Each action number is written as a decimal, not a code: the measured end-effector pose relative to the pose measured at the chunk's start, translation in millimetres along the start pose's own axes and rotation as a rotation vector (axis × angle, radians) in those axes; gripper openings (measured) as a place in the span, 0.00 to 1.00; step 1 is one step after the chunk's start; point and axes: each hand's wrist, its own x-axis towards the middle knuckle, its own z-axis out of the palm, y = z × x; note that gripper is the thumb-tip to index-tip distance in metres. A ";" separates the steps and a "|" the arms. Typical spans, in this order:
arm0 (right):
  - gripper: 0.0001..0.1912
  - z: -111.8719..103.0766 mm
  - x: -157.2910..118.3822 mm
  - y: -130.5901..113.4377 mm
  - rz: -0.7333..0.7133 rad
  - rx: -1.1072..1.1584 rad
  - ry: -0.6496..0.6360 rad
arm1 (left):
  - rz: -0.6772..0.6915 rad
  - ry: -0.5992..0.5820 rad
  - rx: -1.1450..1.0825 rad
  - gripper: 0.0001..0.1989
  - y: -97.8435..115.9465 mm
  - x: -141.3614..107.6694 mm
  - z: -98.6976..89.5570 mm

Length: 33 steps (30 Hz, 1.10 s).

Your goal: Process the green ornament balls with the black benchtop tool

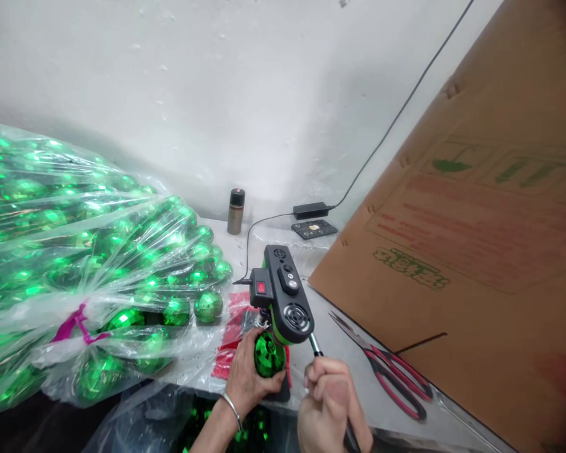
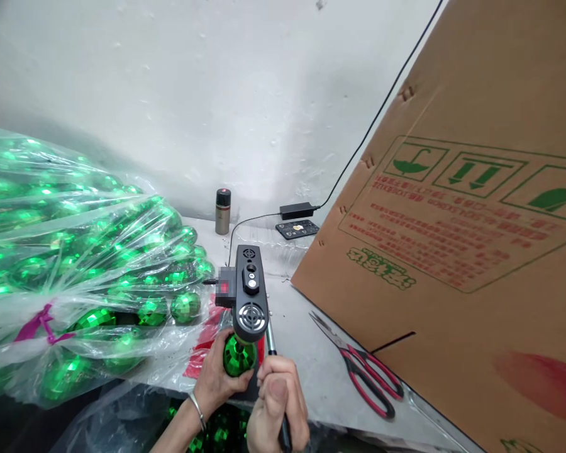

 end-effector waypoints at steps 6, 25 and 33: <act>0.26 -0.5 -17.0 14.5 -0.057 -0.003 0.002 | 0.028 0.015 0.012 0.41 0.1 -0.7 0.7; 0.24 -6.7 34.0 -24.5 0.016 -0.065 -0.197 | 0.306 0.006 0.240 0.46 -42.7 -94.0 -56.5; 0.23 -9.8 22.0 -18.0 0.047 -0.081 -0.174 | 0.209 0.236 0.654 0.21 0.0 -13.6 -120.7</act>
